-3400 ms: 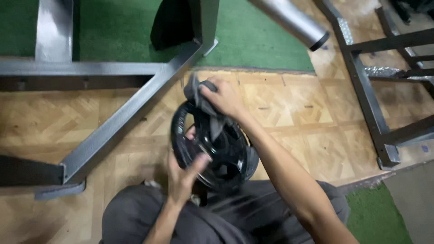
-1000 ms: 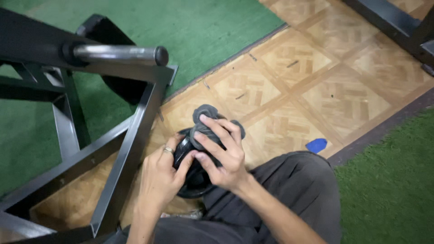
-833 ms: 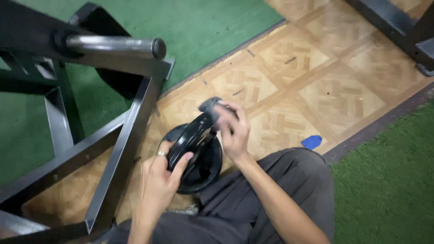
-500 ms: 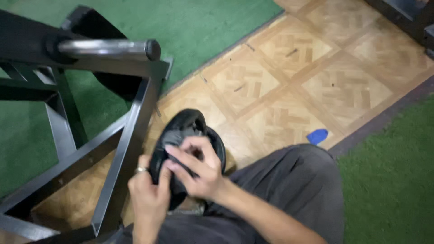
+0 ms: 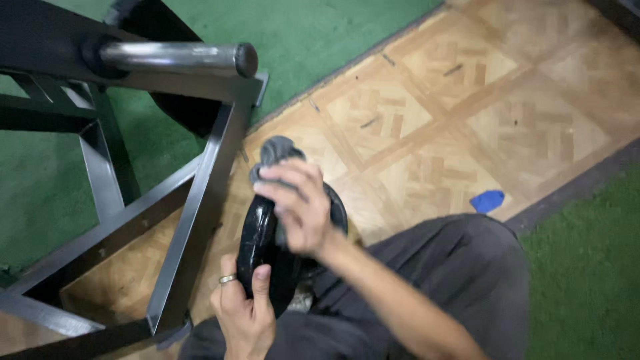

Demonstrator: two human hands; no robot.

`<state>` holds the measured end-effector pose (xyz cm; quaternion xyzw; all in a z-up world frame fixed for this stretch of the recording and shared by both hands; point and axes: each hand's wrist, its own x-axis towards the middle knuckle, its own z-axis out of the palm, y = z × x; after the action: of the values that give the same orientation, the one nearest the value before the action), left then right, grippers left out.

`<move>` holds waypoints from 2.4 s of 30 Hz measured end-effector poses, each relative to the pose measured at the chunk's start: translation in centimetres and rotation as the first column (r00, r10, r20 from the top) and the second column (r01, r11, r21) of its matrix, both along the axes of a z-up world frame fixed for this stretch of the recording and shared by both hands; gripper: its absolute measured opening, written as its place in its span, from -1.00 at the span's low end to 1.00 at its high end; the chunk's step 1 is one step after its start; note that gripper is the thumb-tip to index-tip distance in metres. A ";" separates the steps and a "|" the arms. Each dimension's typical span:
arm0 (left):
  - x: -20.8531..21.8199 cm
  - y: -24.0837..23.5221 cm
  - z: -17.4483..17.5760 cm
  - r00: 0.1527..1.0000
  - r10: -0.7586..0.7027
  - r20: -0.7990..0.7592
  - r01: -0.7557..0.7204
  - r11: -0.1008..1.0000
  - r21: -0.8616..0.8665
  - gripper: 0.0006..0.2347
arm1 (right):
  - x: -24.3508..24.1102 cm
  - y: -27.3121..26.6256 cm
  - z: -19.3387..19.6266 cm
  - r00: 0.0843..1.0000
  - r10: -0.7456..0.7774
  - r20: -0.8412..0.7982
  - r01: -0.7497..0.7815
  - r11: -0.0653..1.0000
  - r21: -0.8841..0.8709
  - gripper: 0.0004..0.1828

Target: The person sits on the gym floor and wipes a black weight plate with a gray cloth. They rotate the plate to clean both sides and the center hole, then place it on top of another weight plate.

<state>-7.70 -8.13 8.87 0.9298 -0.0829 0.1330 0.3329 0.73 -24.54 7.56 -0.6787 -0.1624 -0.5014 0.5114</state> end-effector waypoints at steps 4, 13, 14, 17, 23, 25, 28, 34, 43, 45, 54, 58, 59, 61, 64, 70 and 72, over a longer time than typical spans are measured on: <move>-1.0 -0.1 -0.7 0.997 0.063 0.036 -0.062 0.998 -0.023 -0.73 | 5.1 -1.3 -3.6 0.970 0.208 -0.127 -0.171 0.952 0.254 -0.49; -2.2 2.2 -4.8 0.943 0.302 0.140 -0.305 0.952 0.001 -0.60 | 1.3 1.2 -0.9 0.945 0.225 0.238 -0.175 0.961 -0.213 -0.67; -2.1 1.8 -4.1 0.944 0.302 0.130 -0.295 0.953 -0.069 -0.65 | 2.4 1.5 -2.0 0.936 0.221 0.274 -0.161 0.961 -0.224 -0.68; -2.7 2.0 -2.1 0.924 0.337 -0.180 -0.342 0.940 0.001 -0.55 | 5.2 -1.0 -3.0 0.972 0.231 -0.039 -0.228 0.971 0.071 -0.61; -1.9 4.4 -4.5 0.903 0.401 0.155 -0.429 0.851 0.302 -0.57 | 7.0 -0.3 -9.8 0.754 0.508 -0.417 -0.285 0.824 0.490 -0.45; -0.5 1.9 -0.1 0.931 0.362 -0.042 -0.363 0.932 -0.012 -0.72 | 6.4 -0.1 -11.6 0.651 0.618 -0.440 -0.246 0.720 0.649 -0.50; 2.1 0.1 4.3 0.886 0.364 -0.286 -0.389 0.920 -0.035 -0.59 | 6.3 0.5 -12.6 0.563 0.749 -0.348 -0.222 0.543 0.810 -0.50; 1.6 4.6 -0.6 0.885 0.465 0.010 -0.460 0.872 0.166 -0.41 | 4.5 2.4 -10.0 0.707 0.602 -0.370 -0.148 0.638 0.756 -0.64; 1.2 1.6 1.7 0.955 0.117 -0.272 -0.174 0.965 -0.196 -0.42 | 0.7 -4.0 1.0 0.972 0.229 -0.046 -0.211 0.946 0.247 -0.52; 2.1 0.3 2.5 0.890 0.177 -0.421 -0.277 0.942 -0.191 -0.45 | 0.7 -3.6 1.4 0.978 0.208 -0.019 -0.203 0.968 0.145 -0.52; 4.6 -0.1 2.5 0.997 -0.054 -0.056 0.058 0.996 0.070 -0.72 | 0.5 -2.6 1.2 0.982 0.024 0.188 -0.006 0.995 -0.095 -0.66; 4.0 -1.7 2.9 0.996 -0.085 0.007 0.084 0.993 0.088 -0.74 | 1.0 -4.7 -1.8 0.984 0.060 -0.166 -0.008 0.955 0.297 -0.45; 4.0 -2.1 3.1 0.997 -0.080 -0.005 0.080 0.993 0.091 -0.75 | 1.3 -5.4 -2.4 0.967 0.063 -0.246 0.033 0.930 0.366 -0.43; 3.8 -2.2 2.9 0.998 -0.055 0.003 0.054 0.993 0.109 -0.74 | 2.7 -6.4 -5.7 0.937 0.093 -0.338 0.057 0.911 0.408 -0.51; 3.7 -2.6 3.5 0.999 0.016 -0.046 -0.011 0.995 0.102 -0.74 | 4.9 -6.1 -10.3 0.860 0.236 -0.452 0.050 0.843 0.536 -0.57; 4.2 -1.5 3.9 0.979 0.092 -0.180 -0.052 0.975 0.215 -0.68 | -0.2 -4.3 1.1 0.963 0.187 -0.193 -0.120 0.942 0.314 -0.54; 4.2 -2.0 5.0 0.971 0.074 -0.225 -0.017 0.969 0.246 -0.67 | -0.7 -4.3 1.9 0.987 0.149 -0.054 -0.139 0.978 0.157 -0.61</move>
<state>-3.46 -10.17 13.84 0.9743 -0.0373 0.0198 0.2213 0.08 -28.88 9.48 -0.6400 -0.1554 -0.4517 0.6018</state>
